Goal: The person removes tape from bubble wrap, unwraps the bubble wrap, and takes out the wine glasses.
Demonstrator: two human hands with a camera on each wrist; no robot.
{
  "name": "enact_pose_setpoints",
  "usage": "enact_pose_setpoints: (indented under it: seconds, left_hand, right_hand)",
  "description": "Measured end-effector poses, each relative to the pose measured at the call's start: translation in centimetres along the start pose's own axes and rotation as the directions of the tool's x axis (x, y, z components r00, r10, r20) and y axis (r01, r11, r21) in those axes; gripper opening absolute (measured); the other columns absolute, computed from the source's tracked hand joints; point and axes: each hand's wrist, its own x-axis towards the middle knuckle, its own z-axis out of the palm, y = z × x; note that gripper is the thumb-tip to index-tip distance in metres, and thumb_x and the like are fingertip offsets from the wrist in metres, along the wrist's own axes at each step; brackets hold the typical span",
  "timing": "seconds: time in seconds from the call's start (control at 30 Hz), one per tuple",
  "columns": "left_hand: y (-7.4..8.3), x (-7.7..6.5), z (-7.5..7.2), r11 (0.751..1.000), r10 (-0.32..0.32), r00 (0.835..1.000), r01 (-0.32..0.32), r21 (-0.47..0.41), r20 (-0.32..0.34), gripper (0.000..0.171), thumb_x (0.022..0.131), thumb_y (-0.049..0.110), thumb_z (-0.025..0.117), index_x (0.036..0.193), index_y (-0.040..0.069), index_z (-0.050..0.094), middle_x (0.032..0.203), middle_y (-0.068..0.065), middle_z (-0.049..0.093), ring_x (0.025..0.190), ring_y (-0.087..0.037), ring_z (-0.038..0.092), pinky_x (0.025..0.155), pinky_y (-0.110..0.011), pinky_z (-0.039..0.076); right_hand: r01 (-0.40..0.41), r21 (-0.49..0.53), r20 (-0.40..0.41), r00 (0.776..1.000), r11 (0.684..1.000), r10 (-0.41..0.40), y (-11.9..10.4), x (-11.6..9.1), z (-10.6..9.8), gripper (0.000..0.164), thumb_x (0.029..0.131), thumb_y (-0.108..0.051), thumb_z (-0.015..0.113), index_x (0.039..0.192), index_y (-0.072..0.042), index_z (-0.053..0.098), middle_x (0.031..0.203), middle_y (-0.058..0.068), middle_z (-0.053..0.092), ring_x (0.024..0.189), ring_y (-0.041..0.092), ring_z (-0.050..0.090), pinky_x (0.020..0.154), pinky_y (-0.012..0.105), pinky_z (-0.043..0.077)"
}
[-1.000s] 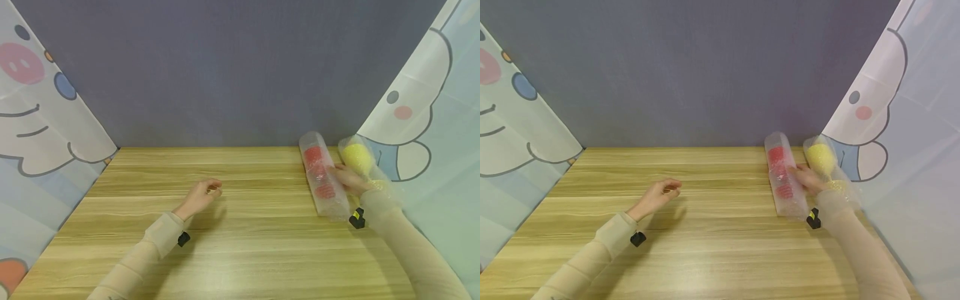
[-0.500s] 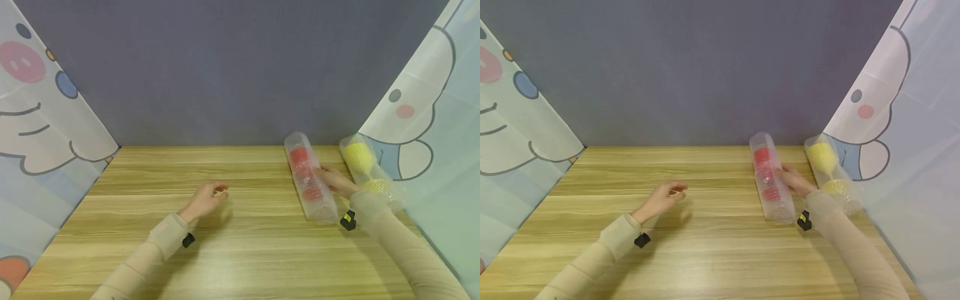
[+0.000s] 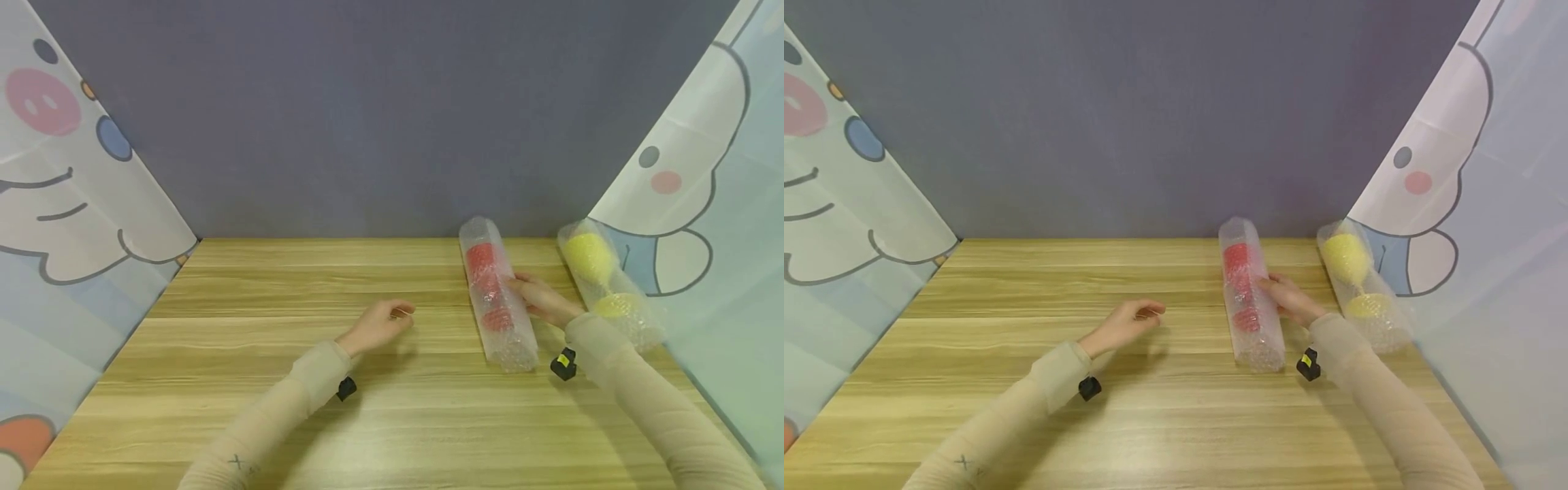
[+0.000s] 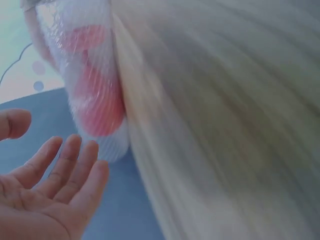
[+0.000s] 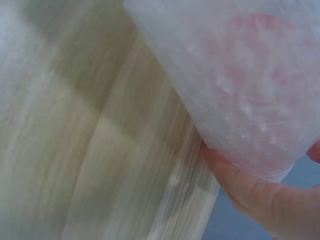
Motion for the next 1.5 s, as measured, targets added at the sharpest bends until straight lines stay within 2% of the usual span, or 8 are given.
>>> enact_pose_setpoints:
  seconds: [0.2, 0.43, 0.63, 0.8, 0.93, 1.23, 1.4, 1.5]
  left_hand:
    - [1.5, 4.5, 3.6, 0.981, -0.026, 0.996, 0.043, -0.19, 0.088, 0.05, 0.092, 0.026, 0.052, 0.134, 0.001, 0.043, 0.134, -0.013, 0.049, 0.119, -0.027, 0.05, 0.099, -0.038, 0.044]
    - [3.1, 8.7, 6.7, 0.908, -0.154, 0.98, 0.189, -0.375, 0.123, 0.072, 0.089, 0.04, 0.054, 0.145, 0.005, 0.023, 0.147, -0.014, 0.03, 0.131, -0.031, 0.035, 0.107, -0.045, 0.034]
    - [3.4, 10.3, 8.1, 0.868, -0.164, 0.981, 0.195, -0.457, 0.106, 0.062, 0.088, 0.034, 0.058, 0.139, 0.005, 0.036, 0.139, -0.013, 0.042, 0.127, -0.029, 0.041, 0.104, -0.045, 0.037]
    - [3.8, 10.5, 8.8, 0.856, -0.119, 0.987, 0.157, -0.493, 0.109, 0.052, 0.088, 0.025, 0.059, 0.135, 0.009, 0.042, 0.133, -0.008, 0.05, 0.124, -0.025, 0.045, 0.105, -0.043, 0.036]
    - [3.8, 10.4, 9.1, 0.844, -0.121, 0.989, 0.145, -0.516, 0.08, 0.052, 0.088, 0.023, 0.059, 0.136, 0.009, 0.042, 0.133, -0.008, 0.05, 0.124, -0.024, 0.045, 0.106, -0.04, 0.035]
    - [3.5, 9.4, 8.8, 0.812, -0.18, 0.982, 0.176, -0.556, 0.048, 0.058, 0.087, 0.021, 0.061, 0.138, 0.008, 0.036, 0.134, -0.01, 0.048, 0.123, -0.025, 0.045, 0.106, -0.041, 0.036]
    - [3.3, 8.7, 8.3, 0.798, -0.189, 0.981, 0.178, -0.576, 0.041, 0.057, 0.086, 0.017, 0.061, 0.136, 0.006, 0.038, 0.13, -0.009, 0.051, 0.119, -0.024, 0.049, 0.103, -0.04, 0.039]
    - [3.4, 8.2, 7.8, 0.802, -0.207, 0.977, 0.196, -0.564, 0.045, 0.058, 0.086, 0.017, 0.061, 0.137, 0.007, 0.036, 0.129, -0.008, 0.051, 0.119, -0.023, 0.049, 0.103, -0.041, 0.039]
  right_hand:
    - [-0.001, 0.006, -0.011, 1.0, 1.0, 0.002, 0.1, 0.3, -0.1, 0.069, 0.1, -0.033, 0.029, 0.142, 0.009, -0.005, 0.143, 0.033, 0.02, 0.13, 0.041, 0.027, 0.107, 0.054, 0.028]
    - [-0.001, 0.014, -0.023, 1.0, 1.0, 0.002, 0.2, 0.6, -0.1, 0.07, 0.099, -0.034, 0.032, 0.143, 0.008, -0.004, 0.143, 0.032, 0.022, 0.129, 0.04, 0.029, 0.108, 0.053, 0.028]
    - [0.004, 0.042, -0.026, 1.0, 0.999, -0.003, 0.2, 0.8, 0.3, 0.068, 0.099, -0.03, 0.032, 0.143, 0.008, -0.004, 0.144, 0.033, 0.02, 0.132, 0.042, 0.025, 0.11, 0.054, 0.023]
    - [-0.003, 0.055, -0.031, 1.0, 0.999, 0.004, 0.2, 0.8, 0.4, 0.068, 0.1, -0.03, 0.032, 0.143, 0.007, -0.006, 0.145, 0.032, 0.018, 0.133, 0.042, 0.024, 0.111, 0.054, 0.021]
    - [0.005, 0.05, -0.034, 0.999, 0.999, -0.003, 0.2, 0.9, 0.5, 0.066, 0.1, -0.03, 0.031, 0.144, 0.007, -0.003, 0.144, 0.032, 0.021, 0.131, 0.041, 0.028, 0.109, 0.053, 0.025]
    - [0.001, 0.014, -0.019, 1.0, 1.0, 0.0, 0.2, 1.1, 1.5, 0.063, 0.1, -0.03, 0.03, 0.143, 0.008, 0.006, 0.14, 0.03, 0.031, 0.125, 0.036, 0.038, 0.108, 0.052, 0.029]
    - [0.026, 0.056, -0.019, 1.0, 0.998, -0.025, 0.2, 1.3, 2.4, 0.061, 0.1, -0.029, 0.033, 0.143, 0.008, 0.009, 0.135, 0.027, 0.039, 0.11, 0.023, 0.051, 0.105, 0.049, 0.035]
    - [0.033, 0.084, -0.02, 0.999, 0.996, -0.031, 0.0, 1.3, 3.0, 0.061, 0.1, -0.027, 0.033, 0.143, 0.008, 0.007, 0.135, 0.028, 0.038, 0.107, 0.019, 0.052, 0.104, 0.048, 0.036]
